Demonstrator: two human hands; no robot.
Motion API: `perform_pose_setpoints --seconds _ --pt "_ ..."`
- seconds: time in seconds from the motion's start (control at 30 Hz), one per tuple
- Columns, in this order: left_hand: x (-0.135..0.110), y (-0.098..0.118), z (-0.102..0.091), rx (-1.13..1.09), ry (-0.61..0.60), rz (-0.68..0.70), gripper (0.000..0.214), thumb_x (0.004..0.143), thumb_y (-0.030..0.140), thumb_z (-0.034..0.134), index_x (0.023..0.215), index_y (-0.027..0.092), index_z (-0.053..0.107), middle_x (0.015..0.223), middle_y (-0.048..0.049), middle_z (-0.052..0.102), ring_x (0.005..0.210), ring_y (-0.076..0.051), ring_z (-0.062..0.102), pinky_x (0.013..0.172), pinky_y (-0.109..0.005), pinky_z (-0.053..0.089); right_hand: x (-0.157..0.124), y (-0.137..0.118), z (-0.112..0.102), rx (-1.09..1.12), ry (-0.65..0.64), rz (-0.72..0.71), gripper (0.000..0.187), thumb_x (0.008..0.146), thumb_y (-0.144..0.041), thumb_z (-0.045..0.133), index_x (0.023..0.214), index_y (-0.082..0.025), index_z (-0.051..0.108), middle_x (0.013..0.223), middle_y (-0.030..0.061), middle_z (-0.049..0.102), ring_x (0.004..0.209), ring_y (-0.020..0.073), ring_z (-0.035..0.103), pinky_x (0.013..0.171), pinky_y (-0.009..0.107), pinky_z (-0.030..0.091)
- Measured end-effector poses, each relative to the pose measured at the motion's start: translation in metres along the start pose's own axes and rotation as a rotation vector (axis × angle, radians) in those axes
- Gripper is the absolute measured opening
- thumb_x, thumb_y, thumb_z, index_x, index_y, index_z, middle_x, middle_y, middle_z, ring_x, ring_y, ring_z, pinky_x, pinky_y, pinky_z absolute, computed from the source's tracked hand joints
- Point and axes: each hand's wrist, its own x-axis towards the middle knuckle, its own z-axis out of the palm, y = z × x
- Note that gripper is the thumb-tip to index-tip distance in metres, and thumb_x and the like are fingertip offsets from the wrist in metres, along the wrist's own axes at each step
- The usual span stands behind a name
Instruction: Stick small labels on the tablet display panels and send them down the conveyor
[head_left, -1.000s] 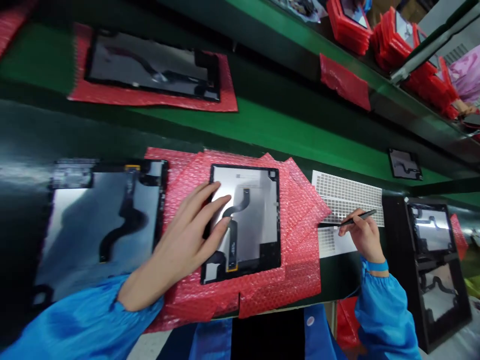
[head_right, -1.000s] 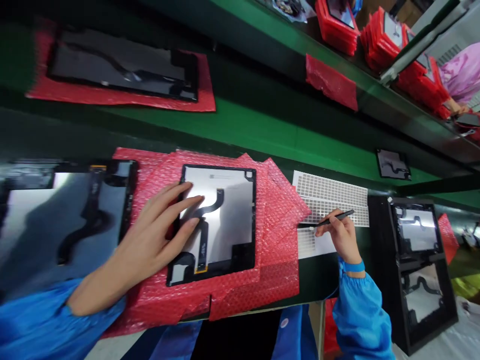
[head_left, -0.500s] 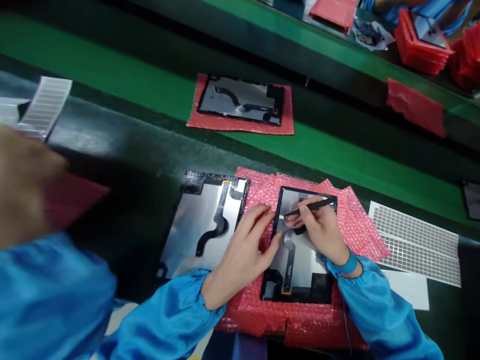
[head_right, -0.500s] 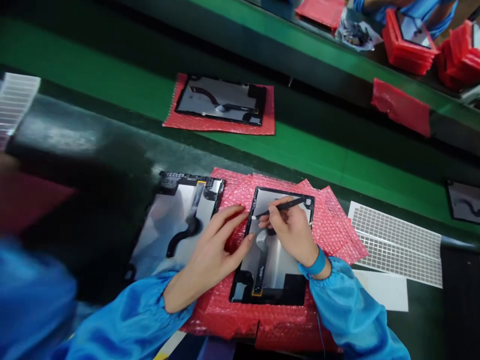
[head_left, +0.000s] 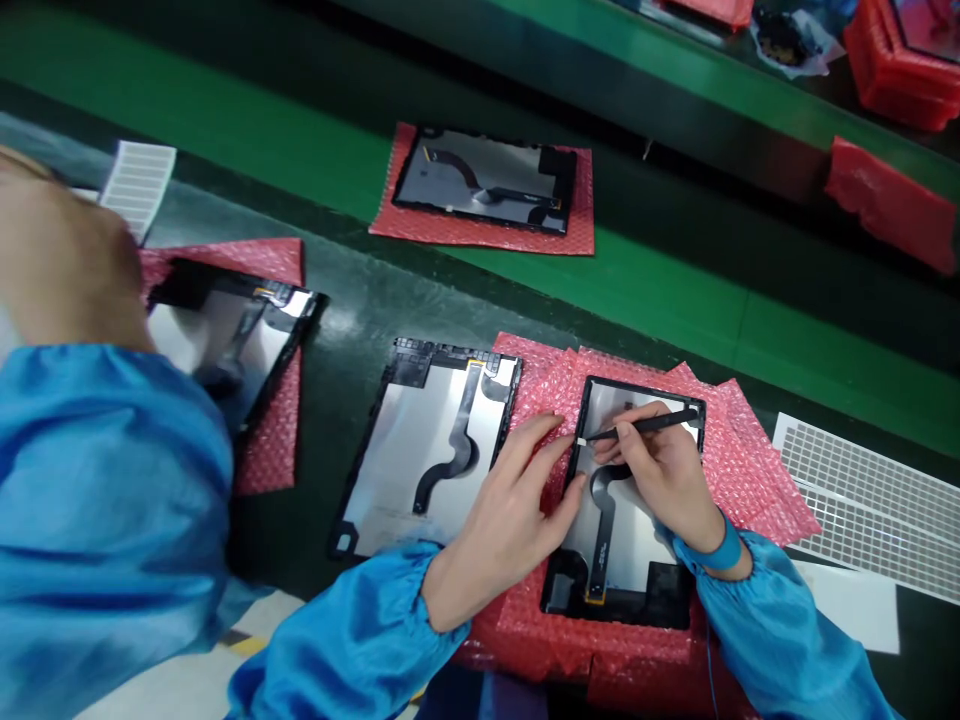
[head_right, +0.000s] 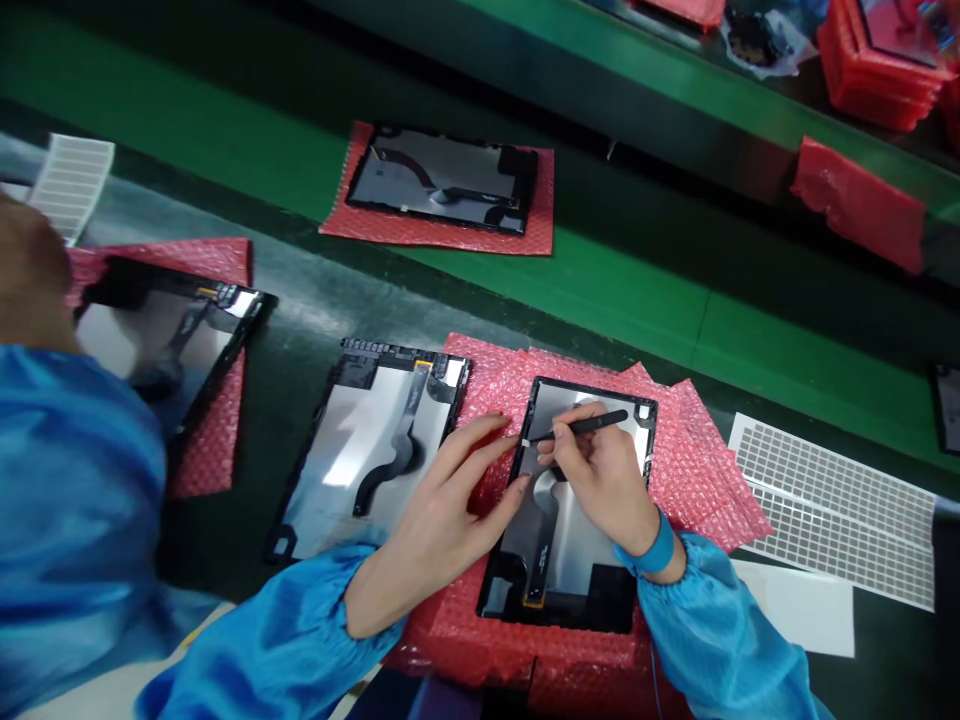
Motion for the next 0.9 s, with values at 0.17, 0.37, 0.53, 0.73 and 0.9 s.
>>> perform_pose_setpoints --seconds 0.17,0.37,0.53,0.73,0.9 --pt "0.001 0.000 -0.004 0.039 -0.017 0.042 0.045 0.099 0.018 0.066 0.141 0.026 0.052 0.146 -0.0149 0.058 0.138 -0.032 0.061 0.114 -0.053 0.058 0.001 -0.002 0.000 -0.043 -0.011 -0.001 0.031 0.103 -0.054 0.066 0.107 -0.024 0.063 0.085 0.0037 0.080 0.074 0.0207 0.082 0.066 0.032 0.067" --pt "0.001 0.000 -0.003 0.144 -0.065 0.115 0.036 0.100 0.017 0.063 0.135 0.024 0.057 0.147 -0.0179 0.054 0.137 -0.033 0.059 0.109 -0.054 0.059 0.005 0.002 0.003 -0.061 0.006 -0.045 0.030 0.102 -0.054 0.066 0.105 -0.024 0.062 0.083 0.0024 0.079 0.071 0.0194 0.081 0.066 0.032 0.066" --pt "0.000 -0.001 -0.009 0.218 0.015 -0.011 0.027 0.103 0.030 0.061 0.128 0.021 0.061 0.121 -0.0136 0.069 0.113 -0.030 0.070 0.094 -0.047 0.060 -0.001 -0.006 -0.004 0.140 0.113 -0.075 0.041 0.095 -0.066 0.071 0.098 -0.026 0.059 0.073 0.0003 0.078 0.060 0.0204 0.079 0.059 0.034 0.067" --pt "0.007 0.011 -0.030 0.276 -0.276 -0.203 0.018 0.106 0.028 0.047 0.097 0.022 0.061 0.092 -0.0047 0.071 0.078 -0.023 0.070 0.067 -0.036 0.050 -0.047 -0.015 -0.058 0.148 0.290 -0.145 0.034 0.096 -0.058 0.075 0.094 -0.026 0.063 0.074 0.0034 0.081 0.057 0.0227 0.078 0.055 0.035 0.067" --pt "0.015 0.028 -0.028 -0.075 -0.214 -0.152 0.015 0.106 0.029 0.044 0.094 0.024 0.053 0.085 -0.0012 0.060 0.071 -0.017 0.060 0.065 -0.031 0.049 -0.081 0.004 -0.120 0.131 0.461 -0.174 0.030 0.096 -0.053 0.076 0.095 -0.026 0.062 0.070 0.0031 0.079 0.056 0.0252 0.079 0.053 0.037 0.066"
